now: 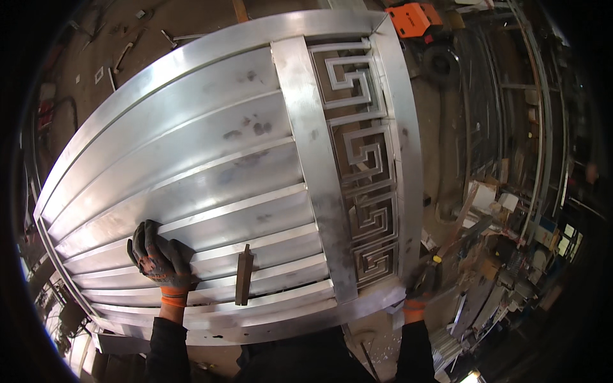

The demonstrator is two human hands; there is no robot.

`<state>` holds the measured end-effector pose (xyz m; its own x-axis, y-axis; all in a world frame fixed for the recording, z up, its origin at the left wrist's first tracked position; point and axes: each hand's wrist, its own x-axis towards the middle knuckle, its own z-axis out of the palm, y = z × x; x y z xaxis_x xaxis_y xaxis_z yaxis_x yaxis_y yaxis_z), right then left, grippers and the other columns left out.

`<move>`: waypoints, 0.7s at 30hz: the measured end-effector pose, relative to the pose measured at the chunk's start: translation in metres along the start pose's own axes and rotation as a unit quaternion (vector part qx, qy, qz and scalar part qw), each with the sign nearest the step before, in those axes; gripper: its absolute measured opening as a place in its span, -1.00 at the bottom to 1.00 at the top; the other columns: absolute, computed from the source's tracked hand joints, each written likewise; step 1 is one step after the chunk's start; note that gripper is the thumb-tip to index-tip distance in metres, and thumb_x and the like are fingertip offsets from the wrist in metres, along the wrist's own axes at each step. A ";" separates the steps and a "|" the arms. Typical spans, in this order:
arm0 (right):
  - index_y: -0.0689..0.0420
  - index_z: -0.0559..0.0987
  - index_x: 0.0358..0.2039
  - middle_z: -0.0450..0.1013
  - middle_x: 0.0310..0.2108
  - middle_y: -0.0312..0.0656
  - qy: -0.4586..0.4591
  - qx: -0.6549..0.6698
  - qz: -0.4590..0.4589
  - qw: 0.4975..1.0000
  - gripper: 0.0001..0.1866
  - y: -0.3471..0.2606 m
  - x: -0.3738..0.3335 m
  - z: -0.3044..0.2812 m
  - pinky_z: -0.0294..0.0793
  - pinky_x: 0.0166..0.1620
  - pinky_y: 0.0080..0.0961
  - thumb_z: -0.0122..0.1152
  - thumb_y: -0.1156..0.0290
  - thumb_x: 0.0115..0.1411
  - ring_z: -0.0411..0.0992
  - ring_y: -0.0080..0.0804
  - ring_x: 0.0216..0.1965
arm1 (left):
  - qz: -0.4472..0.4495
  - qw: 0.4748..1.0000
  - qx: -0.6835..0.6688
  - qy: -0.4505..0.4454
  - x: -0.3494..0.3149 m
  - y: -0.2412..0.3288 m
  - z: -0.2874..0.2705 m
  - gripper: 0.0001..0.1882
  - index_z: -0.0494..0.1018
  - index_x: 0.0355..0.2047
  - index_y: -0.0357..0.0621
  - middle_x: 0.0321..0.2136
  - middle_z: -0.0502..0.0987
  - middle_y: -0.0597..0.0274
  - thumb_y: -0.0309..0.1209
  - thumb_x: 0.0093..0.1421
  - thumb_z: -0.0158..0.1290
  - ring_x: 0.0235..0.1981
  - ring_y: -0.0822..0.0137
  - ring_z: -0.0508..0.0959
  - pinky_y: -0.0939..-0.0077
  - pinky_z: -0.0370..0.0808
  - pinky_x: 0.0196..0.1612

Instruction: The person uses a hammer and a wooden block to tap along the edges and seams of a large curved metal panel with a Greek key pattern. They repeatedly strike the panel to smooth or align the edges, then reposition the panel to work on different sections.

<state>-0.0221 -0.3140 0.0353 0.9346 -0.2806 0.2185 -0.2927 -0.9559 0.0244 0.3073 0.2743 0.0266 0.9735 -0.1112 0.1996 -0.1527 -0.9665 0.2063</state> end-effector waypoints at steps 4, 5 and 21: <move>0.26 0.52 0.35 0.58 0.23 0.29 -0.001 -0.020 -0.002 1.000 -0.48 0.009 -0.005 0.003 0.63 0.27 0.12 0.28 0.23 0.53 0.60 0.39 0.21 | -0.001 1.000 -0.003 0.008 0.002 -0.001 -0.001 -0.33 0.53 0.35 -0.17 0.27 0.57 -0.13 -0.15 0.27 0.19 0.32 -0.23 0.52 -0.36 0.19 0.53; 0.27 0.52 0.35 0.57 0.24 0.29 -0.001 -0.017 -0.004 1.000 -0.48 0.011 -0.006 0.005 0.63 0.28 0.12 0.28 0.24 0.52 0.60 0.40 0.22 | 0.001 1.000 -0.001 0.010 0.002 0.000 -0.001 -0.33 0.53 0.34 -0.17 0.26 0.57 -0.13 -0.15 0.26 0.19 0.31 -0.23 0.52 -0.37 0.19 0.53; 0.28 0.47 0.49 0.50 0.34 0.32 0.024 0.091 0.036 0.995 -0.36 0.024 -0.013 0.029 0.66 0.26 0.02 0.23 0.24 0.50 0.61 0.32 0.22 | -0.049 0.999 -0.012 -0.015 -0.004 -0.004 -0.010 -0.24 0.51 0.38 -0.06 0.29 0.53 -0.09 -0.05 0.21 0.28 0.41 -0.16 0.45 -0.38 0.11 0.57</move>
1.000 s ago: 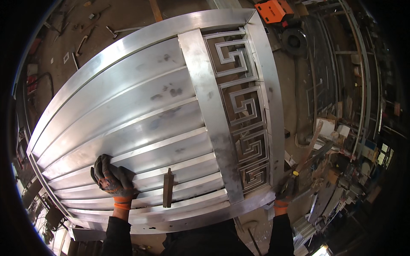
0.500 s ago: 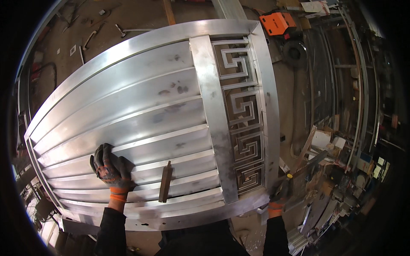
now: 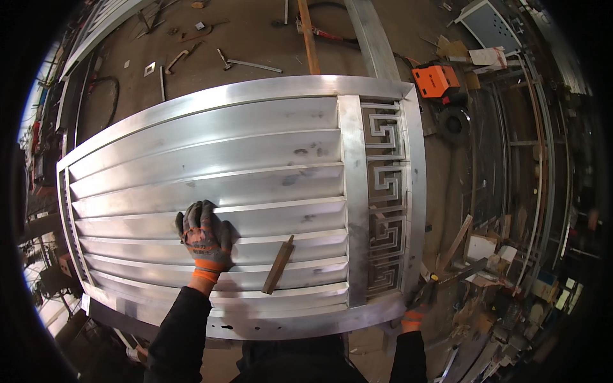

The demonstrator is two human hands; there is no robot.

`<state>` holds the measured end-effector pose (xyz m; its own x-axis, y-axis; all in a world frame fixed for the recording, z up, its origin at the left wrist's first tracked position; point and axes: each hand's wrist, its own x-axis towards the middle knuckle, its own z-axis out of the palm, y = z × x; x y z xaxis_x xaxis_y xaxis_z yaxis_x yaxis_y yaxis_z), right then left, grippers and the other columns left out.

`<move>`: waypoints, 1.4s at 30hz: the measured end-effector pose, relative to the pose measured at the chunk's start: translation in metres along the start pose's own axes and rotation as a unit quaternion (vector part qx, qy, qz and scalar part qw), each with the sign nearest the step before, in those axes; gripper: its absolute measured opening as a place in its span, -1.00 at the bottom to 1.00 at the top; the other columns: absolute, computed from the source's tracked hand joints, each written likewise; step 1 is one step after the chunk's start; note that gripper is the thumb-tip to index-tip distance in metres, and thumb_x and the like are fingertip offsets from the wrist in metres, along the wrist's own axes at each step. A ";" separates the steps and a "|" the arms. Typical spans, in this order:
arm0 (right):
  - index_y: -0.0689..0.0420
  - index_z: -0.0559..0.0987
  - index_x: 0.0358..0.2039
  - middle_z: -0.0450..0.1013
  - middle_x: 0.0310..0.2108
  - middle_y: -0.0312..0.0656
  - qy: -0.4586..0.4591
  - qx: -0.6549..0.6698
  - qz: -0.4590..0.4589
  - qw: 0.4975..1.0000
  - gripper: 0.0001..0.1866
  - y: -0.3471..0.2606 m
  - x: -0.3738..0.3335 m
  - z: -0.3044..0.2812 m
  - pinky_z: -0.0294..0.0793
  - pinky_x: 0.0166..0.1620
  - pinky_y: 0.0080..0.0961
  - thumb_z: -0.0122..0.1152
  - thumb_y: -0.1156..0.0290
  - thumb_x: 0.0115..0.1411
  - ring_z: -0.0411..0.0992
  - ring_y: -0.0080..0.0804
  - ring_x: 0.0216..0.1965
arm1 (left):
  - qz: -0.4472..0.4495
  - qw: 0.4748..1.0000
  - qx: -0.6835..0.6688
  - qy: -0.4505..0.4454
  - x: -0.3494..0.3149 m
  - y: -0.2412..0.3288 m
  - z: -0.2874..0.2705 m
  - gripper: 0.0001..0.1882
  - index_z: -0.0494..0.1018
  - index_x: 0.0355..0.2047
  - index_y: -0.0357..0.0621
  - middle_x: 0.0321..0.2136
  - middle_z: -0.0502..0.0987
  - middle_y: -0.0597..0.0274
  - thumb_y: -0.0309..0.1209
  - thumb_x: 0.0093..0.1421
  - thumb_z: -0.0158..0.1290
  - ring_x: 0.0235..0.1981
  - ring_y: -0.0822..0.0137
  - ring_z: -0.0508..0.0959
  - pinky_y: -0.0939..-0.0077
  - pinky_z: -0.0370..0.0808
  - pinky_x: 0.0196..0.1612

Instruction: The person uses a hammer and a wooden block to tap along the edges and seams of a large curved metal panel with a Greek key pattern. They repeatedly strike the panel to smooth or align the edges, then reposition the panel to work on different sections.

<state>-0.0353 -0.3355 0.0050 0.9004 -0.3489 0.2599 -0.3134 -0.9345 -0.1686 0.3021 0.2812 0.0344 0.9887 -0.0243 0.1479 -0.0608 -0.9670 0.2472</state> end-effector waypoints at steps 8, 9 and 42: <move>0.17 0.57 0.47 0.54 0.40 0.00 0.048 0.163 0.126 0.977 -0.53 0.013 -0.006 0.017 0.58 0.34 -0.37 0.16 0.36 0.63 0.60 -0.31 0.29 | -0.004 1.000 0.003 0.009 0.001 0.004 -0.003 -0.30 0.53 0.35 -0.05 0.30 0.53 0.00 -0.04 0.25 0.28 0.41 -0.08 0.43 -0.34 0.10 0.58; 0.17 0.55 0.48 0.52 0.41 0.01 0.043 0.151 0.134 0.978 -0.51 0.011 -0.006 0.016 0.55 0.38 -0.35 0.16 0.36 0.62 0.57 -0.28 0.33 | -0.004 1.000 0.001 0.010 0.002 0.004 -0.004 -0.30 0.53 0.35 -0.06 0.30 0.53 0.00 -0.04 0.25 0.27 0.41 -0.09 0.43 -0.34 0.10 0.59; 0.34 0.57 0.41 0.61 0.26 0.00 0.060 0.397 0.416 0.816 -0.46 0.030 0.024 0.038 0.69 0.16 -0.23 0.18 0.21 0.63 0.63 -0.15 0.12 | -0.023 0.993 -0.113 -0.026 -0.013 -0.012 -0.017 -0.30 0.49 0.35 -0.27 0.35 0.44 -0.11 -0.05 0.36 0.18 0.48 -0.14 0.35 -0.34 -0.03 0.66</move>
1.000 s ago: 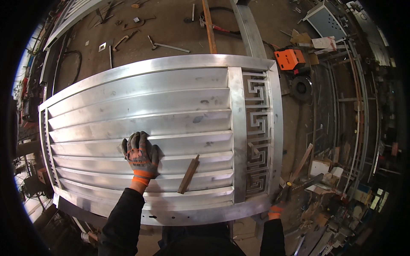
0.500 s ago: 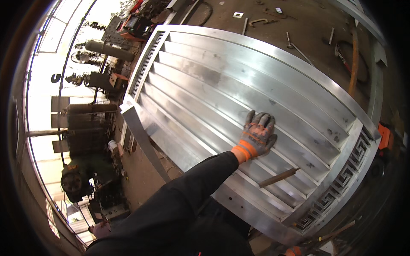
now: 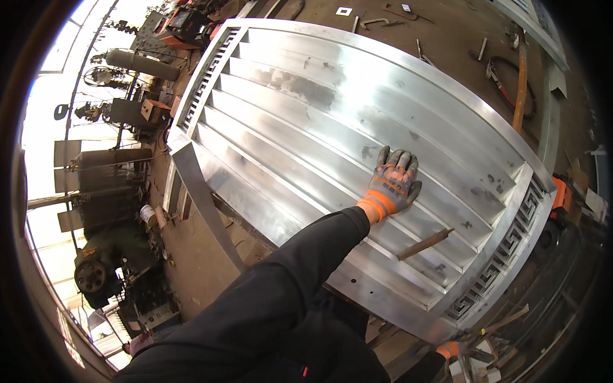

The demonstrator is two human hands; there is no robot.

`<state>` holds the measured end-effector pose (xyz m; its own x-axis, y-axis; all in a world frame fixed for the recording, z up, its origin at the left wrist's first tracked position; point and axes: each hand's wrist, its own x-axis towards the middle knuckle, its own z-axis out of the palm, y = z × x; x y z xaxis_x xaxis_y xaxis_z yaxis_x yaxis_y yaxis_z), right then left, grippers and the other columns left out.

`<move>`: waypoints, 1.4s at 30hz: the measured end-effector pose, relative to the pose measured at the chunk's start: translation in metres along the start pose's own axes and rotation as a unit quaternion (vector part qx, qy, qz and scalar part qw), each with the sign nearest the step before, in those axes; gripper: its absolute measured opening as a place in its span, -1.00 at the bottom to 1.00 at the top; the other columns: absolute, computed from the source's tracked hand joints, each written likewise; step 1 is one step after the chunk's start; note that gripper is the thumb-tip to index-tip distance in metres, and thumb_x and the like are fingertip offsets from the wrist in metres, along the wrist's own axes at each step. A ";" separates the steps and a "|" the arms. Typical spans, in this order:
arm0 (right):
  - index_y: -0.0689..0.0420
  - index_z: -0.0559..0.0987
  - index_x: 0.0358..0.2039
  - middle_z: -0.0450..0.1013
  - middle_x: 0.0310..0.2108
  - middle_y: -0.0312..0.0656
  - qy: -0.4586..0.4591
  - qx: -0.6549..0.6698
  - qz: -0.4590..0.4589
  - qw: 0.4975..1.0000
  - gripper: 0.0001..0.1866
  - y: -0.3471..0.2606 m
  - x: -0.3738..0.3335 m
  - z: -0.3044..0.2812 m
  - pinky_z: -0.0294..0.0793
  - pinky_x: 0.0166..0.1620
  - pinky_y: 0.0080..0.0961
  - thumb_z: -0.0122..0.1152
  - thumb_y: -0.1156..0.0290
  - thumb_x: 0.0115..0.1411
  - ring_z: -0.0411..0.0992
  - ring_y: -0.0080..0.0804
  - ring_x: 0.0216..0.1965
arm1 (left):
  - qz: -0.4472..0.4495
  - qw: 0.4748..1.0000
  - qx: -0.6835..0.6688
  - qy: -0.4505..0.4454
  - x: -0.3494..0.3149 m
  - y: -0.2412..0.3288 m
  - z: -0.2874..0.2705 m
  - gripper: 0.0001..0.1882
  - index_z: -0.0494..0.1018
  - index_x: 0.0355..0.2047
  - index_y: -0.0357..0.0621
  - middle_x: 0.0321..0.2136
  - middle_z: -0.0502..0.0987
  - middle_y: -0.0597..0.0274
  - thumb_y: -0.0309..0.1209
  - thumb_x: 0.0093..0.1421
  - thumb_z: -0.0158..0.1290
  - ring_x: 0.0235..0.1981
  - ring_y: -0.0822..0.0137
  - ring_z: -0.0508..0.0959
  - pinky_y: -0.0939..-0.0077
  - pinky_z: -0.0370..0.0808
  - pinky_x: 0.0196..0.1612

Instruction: The person uses a hammer and a wooden block to tap along the edges and seams of a large curved metal panel with a Greek key pattern. They repeatedly strike the panel to smooth or align the edges, then reposition the panel to work on different sections.

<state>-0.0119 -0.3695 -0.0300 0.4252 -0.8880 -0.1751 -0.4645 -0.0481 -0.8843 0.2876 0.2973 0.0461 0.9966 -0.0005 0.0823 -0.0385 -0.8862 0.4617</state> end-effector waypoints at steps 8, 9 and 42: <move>0.32 0.68 0.28 0.72 0.04 -0.07 0.031 -0.256 -0.257 0.931 -0.54 -0.003 -0.014 -0.003 0.70 0.06 -0.24 0.18 0.21 0.63 0.67 -0.26 -0.04 | 0.015 0.999 0.000 0.046 0.002 -0.004 0.008 -0.35 0.52 0.29 -0.27 0.30 0.46 -0.09 -0.07 0.34 0.21 0.45 -0.13 0.36 -0.36 0.04 0.62; 0.33 0.68 0.27 0.72 0.06 -0.07 0.048 -0.297 -0.241 0.923 -0.55 0.005 -0.006 -0.005 0.70 0.06 -0.23 0.18 0.23 0.63 0.67 -0.26 -0.04 | 0.015 0.999 -0.001 0.039 0.002 -0.004 0.009 -0.35 0.52 0.29 -0.27 0.30 0.46 -0.08 -0.07 0.34 0.20 0.46 -0.13 0.36 -0.36 0.04 0.61; 0.16 0.76 -0.01 0.70 -0.17 -0.13 0.147 -0.441 -0.560 0.686 -0.68 -0.074 -0.095 0.053 0.69 -0.06 -0.35 0.32 0.16 0.50 0.68 -0.23 -0.16 | 0.005 0.998 0.058 0.017 0.012 0.009 0.007 -0.34 0.54 0.28 -0.22 0.29 0.48 -0.10 -0.06 0.29 0.20 0.44 -0.12 0.39 -0.38 0.04 0.61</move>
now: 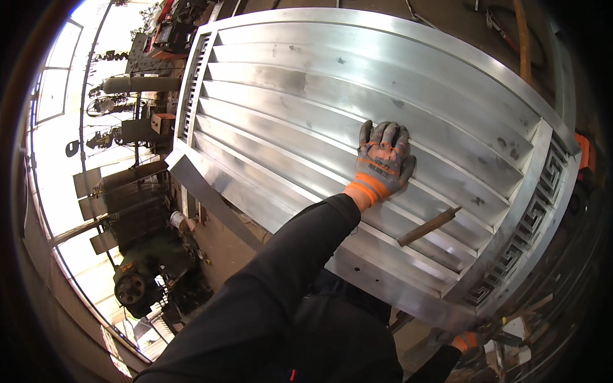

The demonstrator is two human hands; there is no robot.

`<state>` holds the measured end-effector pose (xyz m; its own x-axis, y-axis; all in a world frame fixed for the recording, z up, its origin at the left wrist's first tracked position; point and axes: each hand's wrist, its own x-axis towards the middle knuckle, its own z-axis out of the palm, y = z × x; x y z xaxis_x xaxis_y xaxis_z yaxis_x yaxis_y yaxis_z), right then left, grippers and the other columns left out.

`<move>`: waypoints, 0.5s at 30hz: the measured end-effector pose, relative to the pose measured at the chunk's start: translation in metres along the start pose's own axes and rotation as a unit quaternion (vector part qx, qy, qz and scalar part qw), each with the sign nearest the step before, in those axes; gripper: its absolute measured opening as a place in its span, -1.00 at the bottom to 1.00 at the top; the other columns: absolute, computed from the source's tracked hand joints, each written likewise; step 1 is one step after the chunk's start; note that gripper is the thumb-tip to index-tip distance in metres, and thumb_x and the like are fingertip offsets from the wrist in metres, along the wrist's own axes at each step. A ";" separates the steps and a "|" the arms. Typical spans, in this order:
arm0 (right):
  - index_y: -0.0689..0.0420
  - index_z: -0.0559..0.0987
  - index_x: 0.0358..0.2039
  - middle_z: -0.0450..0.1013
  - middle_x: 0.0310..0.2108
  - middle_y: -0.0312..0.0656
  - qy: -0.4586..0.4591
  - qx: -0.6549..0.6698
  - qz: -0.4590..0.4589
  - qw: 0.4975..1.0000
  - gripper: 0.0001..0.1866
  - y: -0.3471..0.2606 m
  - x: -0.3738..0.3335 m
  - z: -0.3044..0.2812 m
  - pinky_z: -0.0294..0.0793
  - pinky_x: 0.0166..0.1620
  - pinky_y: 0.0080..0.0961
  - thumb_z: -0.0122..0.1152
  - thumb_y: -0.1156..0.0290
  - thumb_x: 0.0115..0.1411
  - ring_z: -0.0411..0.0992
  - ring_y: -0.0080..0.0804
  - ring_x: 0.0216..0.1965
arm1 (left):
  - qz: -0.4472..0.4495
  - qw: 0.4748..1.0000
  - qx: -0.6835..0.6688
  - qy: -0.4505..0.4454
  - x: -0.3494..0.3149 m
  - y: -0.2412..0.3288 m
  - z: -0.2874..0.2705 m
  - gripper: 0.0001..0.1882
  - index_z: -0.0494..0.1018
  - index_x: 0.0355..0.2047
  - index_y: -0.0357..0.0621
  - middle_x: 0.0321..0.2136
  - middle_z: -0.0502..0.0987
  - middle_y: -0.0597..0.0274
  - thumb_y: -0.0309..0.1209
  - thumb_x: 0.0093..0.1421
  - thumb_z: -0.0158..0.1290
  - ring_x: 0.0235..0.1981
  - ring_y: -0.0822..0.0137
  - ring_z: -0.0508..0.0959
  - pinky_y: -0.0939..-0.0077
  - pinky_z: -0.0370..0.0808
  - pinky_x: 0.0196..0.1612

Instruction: The person uses a hammer and a wooden block to tap along the edges and seams of a large curved metal panel with a Greek key pattern. They repeatedly strike the panel to smooth or align the edges, then reposition the panel to work on different sections.

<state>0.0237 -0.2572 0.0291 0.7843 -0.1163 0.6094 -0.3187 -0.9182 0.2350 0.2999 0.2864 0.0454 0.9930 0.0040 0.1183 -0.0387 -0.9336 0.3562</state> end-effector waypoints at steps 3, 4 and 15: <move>0.17 0.76 -0.05 0.70 -0.19 -0.12 0.016 -0.035 0.010 0.999 -0.68 0.004 0.000 -0.003 0.69 -0.07 -0.37 0.34 0.16 0.49 0.68 -0.22 -0.18 | -0.002 1.000 -0.005 -0.002 0.000 0.001 0.001 -0.35 0.52 0.29 -0.19 0.28 0.47 -0.08 -0.05 0.30 0.19 0.44 -0.12 0.38 -0.36 0.02 0.61; 0.18 0.76 -0.05 0.70 -0.19 -0.10 0.034 -0.033 0.024 0.999 -0.69 0.006 -0.002 -0.002 0.69 -0.06 -0.37 0.35 0.17 0.49 0.68 -0.22 -0.18 | 0.000 1.000 0.004 -0.007 0.000 0.001 0.002 -0.35 0.52 0.29 -0.18 0.28 0.47 -0.08 -0.06 0.30 0.19 0.44 -0.12 0.38 -0.37 0.02 0.61; 0.26 0.63 0.26 0.62 0.21 0.14 -0.025 0.106 0.024 0.994 -0.60 0.042 -0.020 0.013 0.71 0.14 -0.11 0.33 0.33 0.52 0.66 0.06 0.18 | 0.012 0.999 0.034 0.005 0.000 0.006 0.006 -0.35 0.47 0.30 -0.11 0.29 0.42 -0.06 -0.06 0.29 0.22 0.44 -0.13 0.36 -0.39 0.03 0.59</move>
<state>0.0017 -0.2980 0.0173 0.7977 -0.1750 0.5771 -0.2405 -0.9699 0.0384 0.3002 0.2790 0.0421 0.9907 -0.0149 0.1351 -0.0539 -0.9556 0.2898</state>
